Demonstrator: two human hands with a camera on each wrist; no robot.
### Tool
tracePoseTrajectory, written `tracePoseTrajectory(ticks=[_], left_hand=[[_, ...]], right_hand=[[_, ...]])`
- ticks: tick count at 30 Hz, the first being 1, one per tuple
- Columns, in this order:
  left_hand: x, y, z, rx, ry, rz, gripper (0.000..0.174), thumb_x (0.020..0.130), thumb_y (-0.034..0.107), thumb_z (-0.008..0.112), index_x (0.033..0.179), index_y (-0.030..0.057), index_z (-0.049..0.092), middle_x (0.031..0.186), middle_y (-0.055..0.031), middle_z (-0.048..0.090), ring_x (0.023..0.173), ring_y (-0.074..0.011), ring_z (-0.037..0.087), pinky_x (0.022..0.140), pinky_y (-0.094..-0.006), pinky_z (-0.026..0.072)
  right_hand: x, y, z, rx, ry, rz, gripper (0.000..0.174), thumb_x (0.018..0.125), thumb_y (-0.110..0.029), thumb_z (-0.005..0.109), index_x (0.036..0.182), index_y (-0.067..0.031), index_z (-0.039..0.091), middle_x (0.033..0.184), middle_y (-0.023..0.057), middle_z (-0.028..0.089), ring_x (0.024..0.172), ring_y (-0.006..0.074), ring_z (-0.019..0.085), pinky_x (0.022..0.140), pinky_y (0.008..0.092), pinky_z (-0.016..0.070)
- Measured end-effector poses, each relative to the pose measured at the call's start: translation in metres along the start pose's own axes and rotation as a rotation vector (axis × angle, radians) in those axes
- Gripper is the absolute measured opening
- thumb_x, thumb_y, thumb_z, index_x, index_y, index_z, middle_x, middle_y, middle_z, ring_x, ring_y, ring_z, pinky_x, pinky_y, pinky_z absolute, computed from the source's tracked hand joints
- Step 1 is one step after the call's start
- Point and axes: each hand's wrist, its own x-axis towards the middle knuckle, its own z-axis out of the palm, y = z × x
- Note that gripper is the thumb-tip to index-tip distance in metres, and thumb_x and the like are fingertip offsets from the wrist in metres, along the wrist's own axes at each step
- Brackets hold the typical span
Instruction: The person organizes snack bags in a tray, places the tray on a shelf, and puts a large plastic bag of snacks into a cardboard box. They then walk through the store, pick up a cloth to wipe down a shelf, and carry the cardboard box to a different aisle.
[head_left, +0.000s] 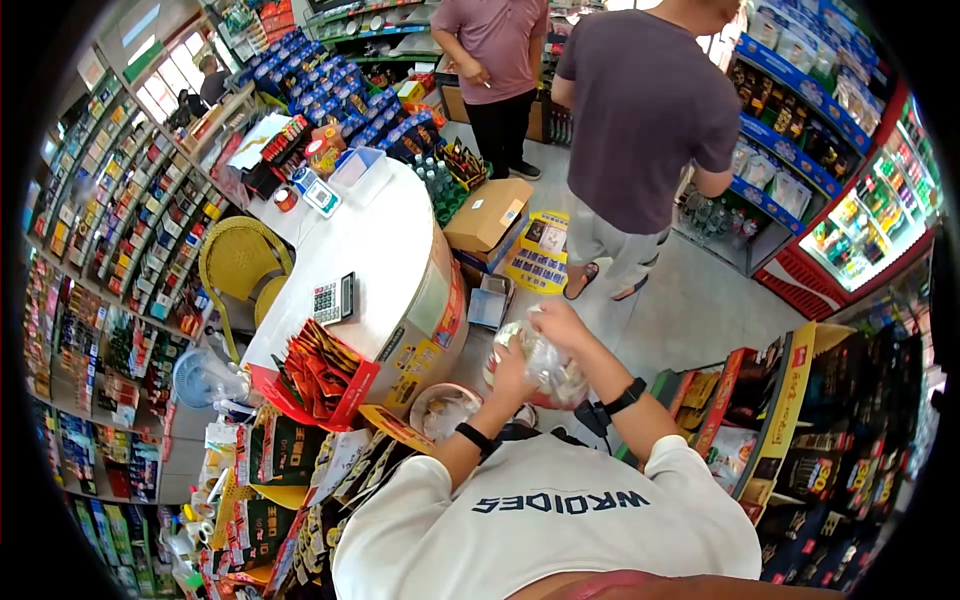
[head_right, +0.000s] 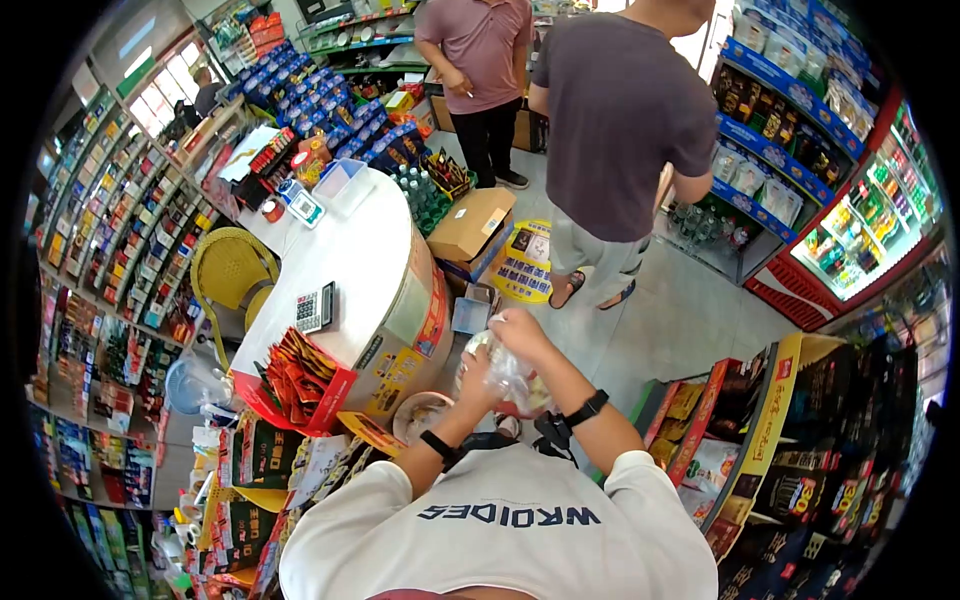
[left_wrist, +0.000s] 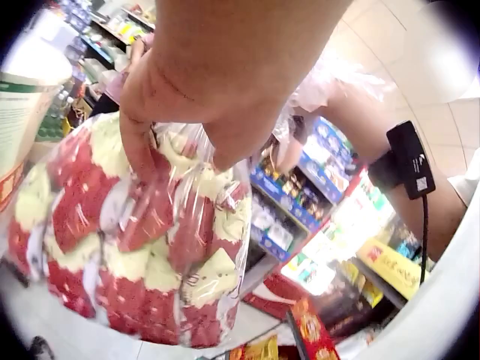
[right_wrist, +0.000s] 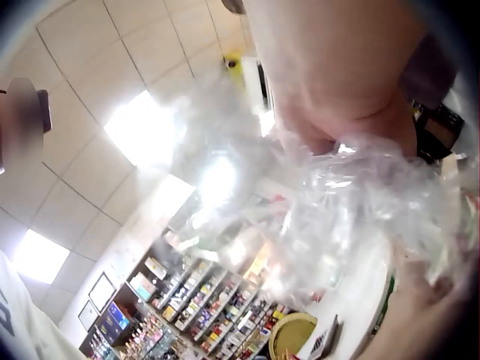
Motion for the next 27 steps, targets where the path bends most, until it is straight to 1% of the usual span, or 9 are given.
tracePoseTrajectory(ticks=[4,6,8,11,13,15,19,24,27], left_hand=[[0.013,0.038,-0.022,0.294,-0.308,0.436,0.036,0.079,0.019,0.059,0.111,0.003,0.057,0.096,-0.0217,0.059,0.081,-0.0424,0.06,0.076,-0.0447,0.0501],[0.026,0.05,-0.043,-0.027,-0.35,0.365,0.034,0.084,0.022,0.059,0.11,0.0014,0.057,0.089,-0.0169,0.065,0.081,-0.0304,0.063,0.076,-0.0377,0.0504],[0.062,0.019,-0.044,-0.447,-1.326,0.588,0.039,0.088,0.023,0.058,0.119,0.0003,0.054,0.101,-0.0118,0.064,0.09,-0.0211,0.062,0.083,-0.0318,0.0482],[0.111,-0.018,-0.062,-0.562,-0.894,0.338,0.04,0.084,0.021,0.064,0.117,-0.0002,0.055,0.099,-0.0098,0.064,0.089,-0.0167,0.06,0.079,-0.0312,0.0487],[0.145,-0.02,-0.07,-0.409,-0.058,0.373,0.046,0.071,0.013,0.07,0.113,0.0018,0.054,0.111,-0.0166,0.058,0.096,-0.0259,0.059,0.08,-0.035,0.0474],[0.185,0.01,-0.104,-0.069,0.194,0.651,0.068,0.064,0.011,0.071,0.126,0.0027,0.044,0.125,-0.0212,0.048,0.104,-0.036,0.055,0.086,-0.0391,0.0462],[0.257,0.001,-0.063,0.145,0.192,0.66,0.078,0.071,0.015,0.069,0.136,0.0007,0.029,0.134,-0.0233,0.039,0.11,-0.0418,0.05,0.094,-0.0434,0.0422],[0.248,0.018,0.069,-0.773,-0.058,0.087,0.069,0.083,0.027,0.061,0.134,-0.0058,0.027,0.124,-0.0312,0.047,0.114,-0.0399,0.049,0.098,-0.0403,0.0382],[0.242,0.06,0.072,-0.237,-0.613,0.96,0.048,0.081,0.028,0.064,0.12,0.0036,0.052,0.116,-0.0163,0.059,0.106,-0.0312,0.056,0.091,-0.0406,0.0425]], right_hand=[[0.057,0.007,0.009,0.379,-0.007,0.152,0.016,0.08,-0.015,0.061,0.078,-0.0002,0.064,0.07,0.0055,0.06,0.06,0.0143,0.054,0.056,0.0298,0.0429],[0.067,0.016,0.008,0.23,0.005,0.078,0.013,0.079,-0.013,0.061,0.081,-0.0003,0.064,0.072,0.005,0.061,0.064,0.0146,0.055,0.06,0.0283,0.0435],[0.07,0.019,-0.02,0.326,-0.035,0.136,0.012,0.08,-0.009,0.06,0.087,0.001,0.064,0.079,0.0067,0.063,0.07,0.0148,0.058,0.061,0.0283,0.0464],[0.061,-0.027,-0.075,0.483,0.048,0.28,0.019,0.082,-0.007,0.058,0.098,0.0019,0.062,0.084,0.007,0.063,0.071,0.0148,0.061,0.06,0.0299,0.0517],[0.09,-0.018,-0.109,0.598,0.045,0.297,0.021,0.081,-0.007,0.059,0.1,0.0013,0.061,0.082,0.0058,0.062,0.07,0.0151,0.06,0.059,0.0293,0.0512],[0.114,-0.033,-0.115,0.728,0.038,0.297,0.023,0.08,-0.007,0.059,0.103,0.0007,0.06,0.08,0.0045,0.06,0.068,0.0153,0.059,0.058,0.0287,0.0507],[0.171,-0.088,-0.097,0.634,-0.088,0.095,0.038,0.078,-0.002,0.057,0.116,-0.0005,0.053,0.083,0.0042,0.057,0.074,0.0157,0.059,0.065,0.0284,0.0511],[0.235,-0.102,-0.089,0.832,-0.127,-0.072,0.044,0.076,0.004,0.057,0.119,-0.0009,0.05,0.088,0.0056,0.055,0.078,0.0156,0.058,0.068,0.0278,0.0499],[0.265,-0.088,-0.093,0.714,-0.142,-0.067,0.043,0.075,0.006,0.056,0.117,-0.0001,0.05,0.087,0.0058,0.054,0.073,0.0159,0.058,0.065,0.0274,0.0489]])
